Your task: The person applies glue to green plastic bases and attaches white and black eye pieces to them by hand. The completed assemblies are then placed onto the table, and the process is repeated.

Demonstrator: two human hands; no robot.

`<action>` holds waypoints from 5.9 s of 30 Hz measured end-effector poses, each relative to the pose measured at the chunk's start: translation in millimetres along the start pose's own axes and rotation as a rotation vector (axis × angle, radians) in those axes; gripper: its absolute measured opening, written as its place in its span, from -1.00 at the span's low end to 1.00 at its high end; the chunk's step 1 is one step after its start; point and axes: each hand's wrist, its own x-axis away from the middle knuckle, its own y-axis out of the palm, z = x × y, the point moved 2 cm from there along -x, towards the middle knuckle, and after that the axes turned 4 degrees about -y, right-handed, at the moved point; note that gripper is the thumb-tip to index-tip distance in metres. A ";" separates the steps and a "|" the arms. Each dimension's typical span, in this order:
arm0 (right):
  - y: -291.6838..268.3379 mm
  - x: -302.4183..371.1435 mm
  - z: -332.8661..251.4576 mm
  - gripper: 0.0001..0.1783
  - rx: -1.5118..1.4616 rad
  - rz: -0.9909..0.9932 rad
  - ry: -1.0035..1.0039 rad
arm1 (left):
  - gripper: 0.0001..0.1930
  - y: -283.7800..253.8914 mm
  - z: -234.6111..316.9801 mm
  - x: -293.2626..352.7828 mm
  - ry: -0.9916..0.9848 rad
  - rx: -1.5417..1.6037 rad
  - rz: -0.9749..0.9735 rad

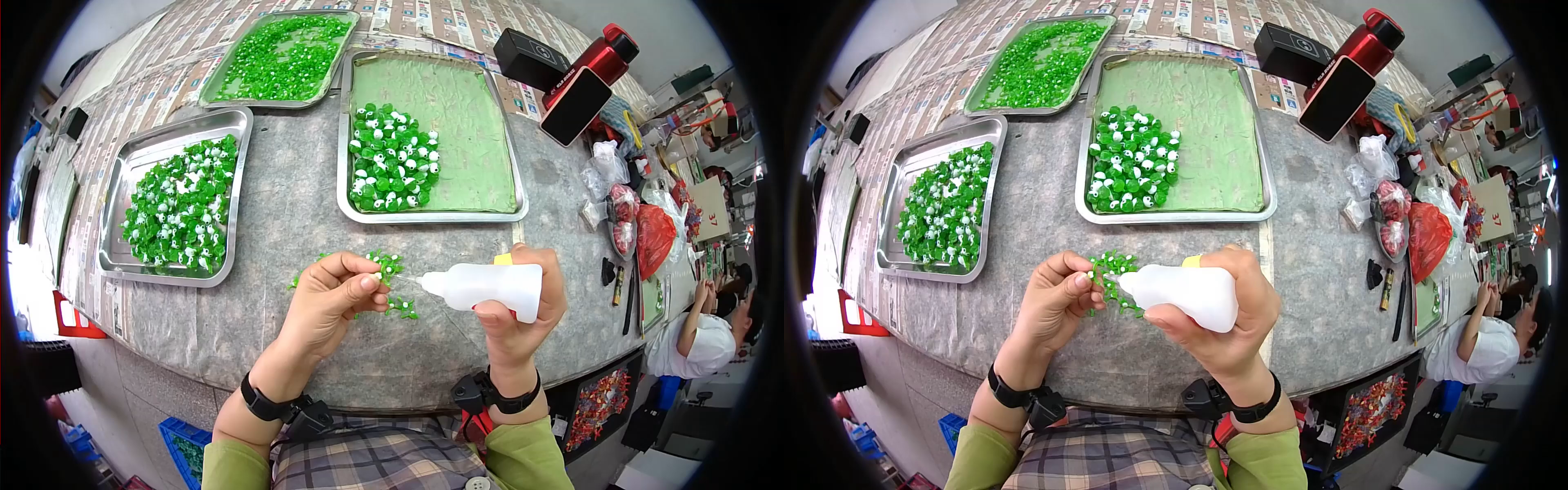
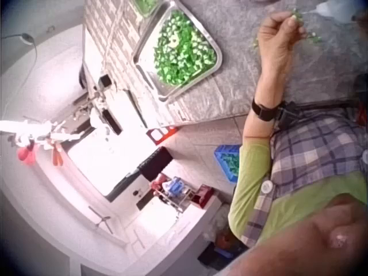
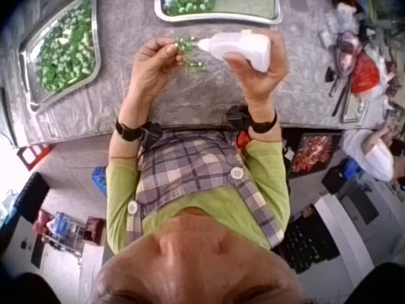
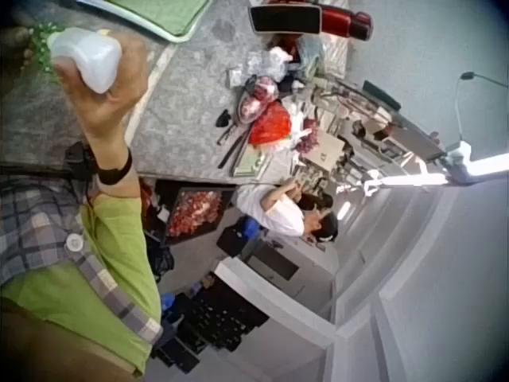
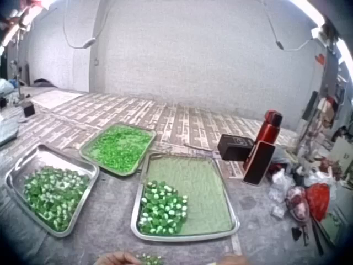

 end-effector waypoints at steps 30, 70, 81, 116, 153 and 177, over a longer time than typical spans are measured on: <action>-6.5 -0.7 3.2 -0.53 -0.057 0.117 -0.091 | -0.86 0.9 -0.2 0.7 0.127 -0.133 0.107; -78.0 -40.5 26.2 -0.65 0.834 0.160 -0.063 | -0.87 -1.0 2.7 1.2 0.139 -0.081 0.106; 33.6 -67.4 118.7 -0.79 0.587 -0.434 0.135 | -0.88 -1.3 5.8 2.1 0.142 -0.072 0.124; 34.2 15.3 29.3 -0.78 -0.682 -0.229 0.717 | -0.86 0.2 -3.5 0.2 0.105 -0.112 0.100; 29.8 16.6 36.5 -0.76 -0.595 -0.402 0.829 | -0.92 11.2 7.3 2.7 0.579 -1.011 0.121; 25.6 15.3 45.2 -0.85 -0.420 -0.392 0.654 | -0.70 14.7 -1.2 3.0 0.347 -0.760 0.049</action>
